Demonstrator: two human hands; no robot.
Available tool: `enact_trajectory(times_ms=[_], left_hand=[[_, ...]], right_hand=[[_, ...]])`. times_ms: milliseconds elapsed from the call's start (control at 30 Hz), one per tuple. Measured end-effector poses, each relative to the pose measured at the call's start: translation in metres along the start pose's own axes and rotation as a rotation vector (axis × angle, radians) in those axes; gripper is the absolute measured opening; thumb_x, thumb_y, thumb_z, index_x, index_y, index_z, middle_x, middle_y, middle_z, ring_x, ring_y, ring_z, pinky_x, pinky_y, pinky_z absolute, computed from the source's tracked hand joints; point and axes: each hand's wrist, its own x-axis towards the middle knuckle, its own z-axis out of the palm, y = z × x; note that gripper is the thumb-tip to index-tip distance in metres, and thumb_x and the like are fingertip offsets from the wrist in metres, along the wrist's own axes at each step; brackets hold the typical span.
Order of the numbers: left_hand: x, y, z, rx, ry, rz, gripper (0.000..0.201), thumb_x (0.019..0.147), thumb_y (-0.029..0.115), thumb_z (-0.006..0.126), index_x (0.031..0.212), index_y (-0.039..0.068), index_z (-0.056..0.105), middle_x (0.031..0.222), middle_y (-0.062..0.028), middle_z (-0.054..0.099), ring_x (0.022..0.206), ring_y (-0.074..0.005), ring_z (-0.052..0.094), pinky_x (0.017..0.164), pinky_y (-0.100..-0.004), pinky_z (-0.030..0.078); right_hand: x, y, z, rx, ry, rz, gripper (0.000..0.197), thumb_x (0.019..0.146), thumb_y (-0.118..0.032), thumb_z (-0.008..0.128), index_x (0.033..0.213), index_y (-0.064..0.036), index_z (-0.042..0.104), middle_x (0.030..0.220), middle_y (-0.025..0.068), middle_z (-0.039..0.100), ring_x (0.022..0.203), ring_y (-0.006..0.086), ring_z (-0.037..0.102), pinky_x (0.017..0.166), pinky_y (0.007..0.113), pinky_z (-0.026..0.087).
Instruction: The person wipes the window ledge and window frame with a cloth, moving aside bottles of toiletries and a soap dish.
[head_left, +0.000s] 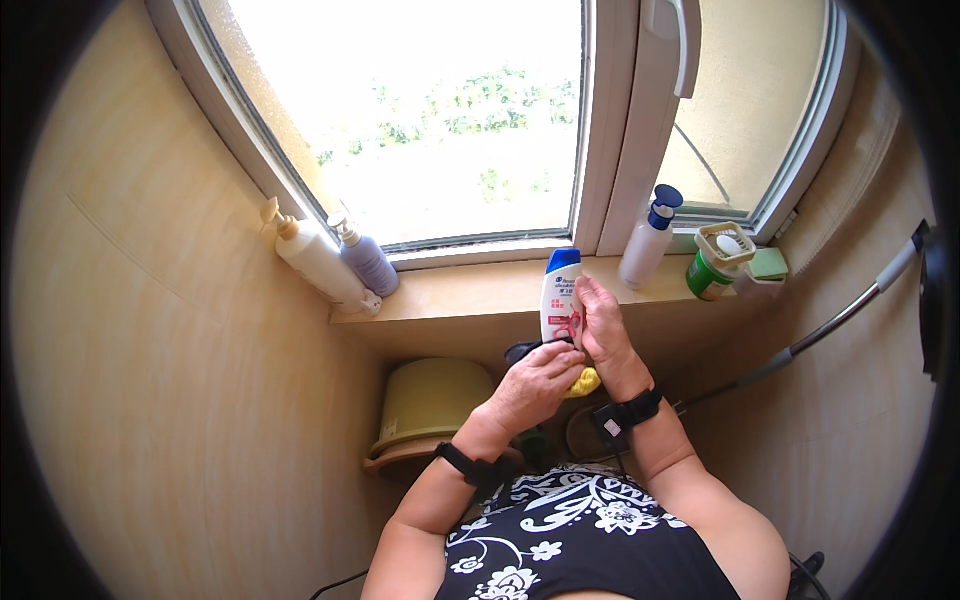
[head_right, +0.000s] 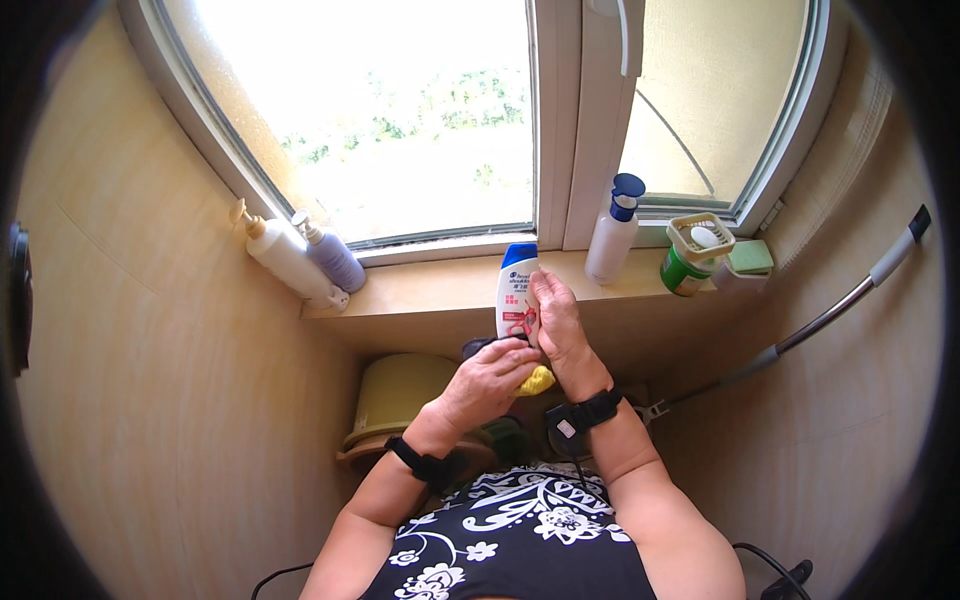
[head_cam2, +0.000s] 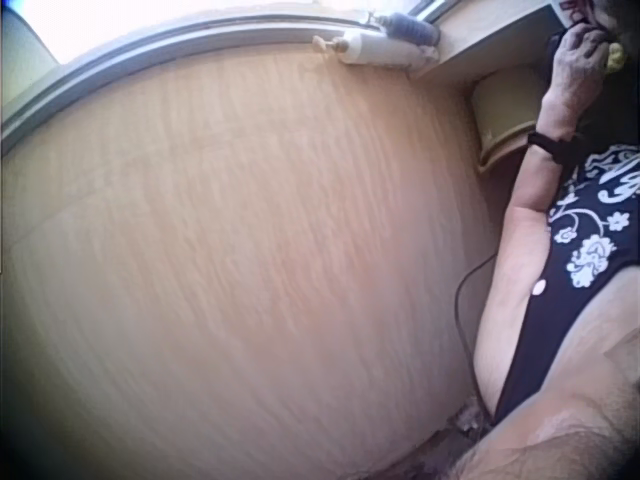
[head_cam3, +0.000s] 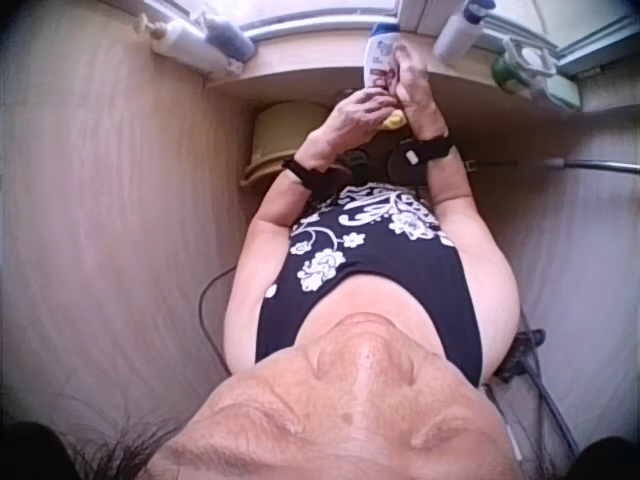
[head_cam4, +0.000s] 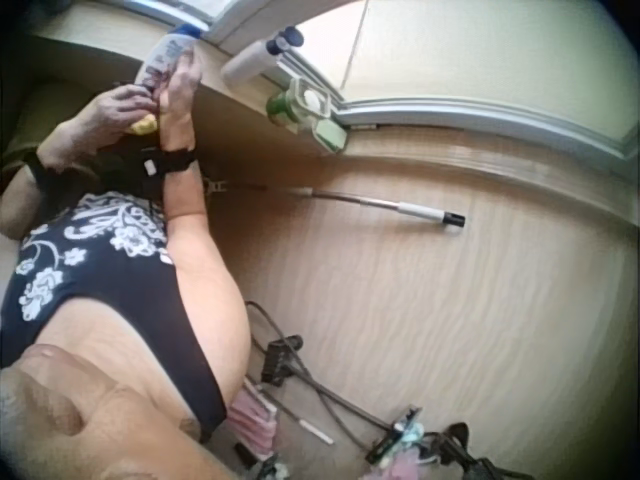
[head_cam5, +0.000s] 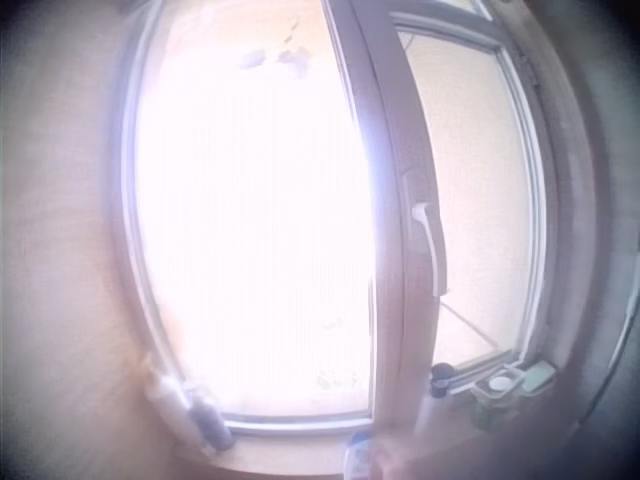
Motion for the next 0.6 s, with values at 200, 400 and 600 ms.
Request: enact_trajectory(times_ms=[200,400,600], left_hand=[[-0.008,0.010,0.024,-0.250,0.105,-0.368,0.030,0.073,0.002,0.070,0.103,0.003,0.066,0.106,-0.0118,0.067,0.094,-0.0325,0.066,0.081,-0.0377,0.057],[0.032,0.005,0.029,-0.443,0.303,-0.494,0.018,0.084,0.010,0.073,0.097,0.001,0.066,0.088,-0.0144,0.065,0.077,-0.0331,0.065,0.068,-0.0346,0.053],[0.062,0.007,0.057,-0.655,0.338,-0.655,0.021,0.089,0.015,0.072,0.104,0.001,0.068,0.084,-0.0070,0.070,0.076,-0.0090,0.063,0.071,-0.0268,0.051]], right_hand=[[-0.015,-0.033,-0.009,-0.070,0.041,-0.313,0.027,0.102,-0.019,0.056,0.125,-0.0074,0.057,0.106,0.0023,0.065,0.095,0.0115,0.062,0.087,0.030,0.053],[-0.045,-0.078,-0.061,-0.345,0.245,-0.650,0.037,0.088,-0.004,0.064,0.123,-0.0056,0.049,0.107,0.0058,0.060,0.095,0.0136,0.062,0.090,0.032,0.052],[-0.012,-0.116,-0.085,-0.572,0.453,-0.856,0.044,0.088,-0.004,0.068,0.125,-0.0052,0.045,0.110,0.0054,0.057,0.094,0.0119,0.057,0.088,0.028,0.050]])
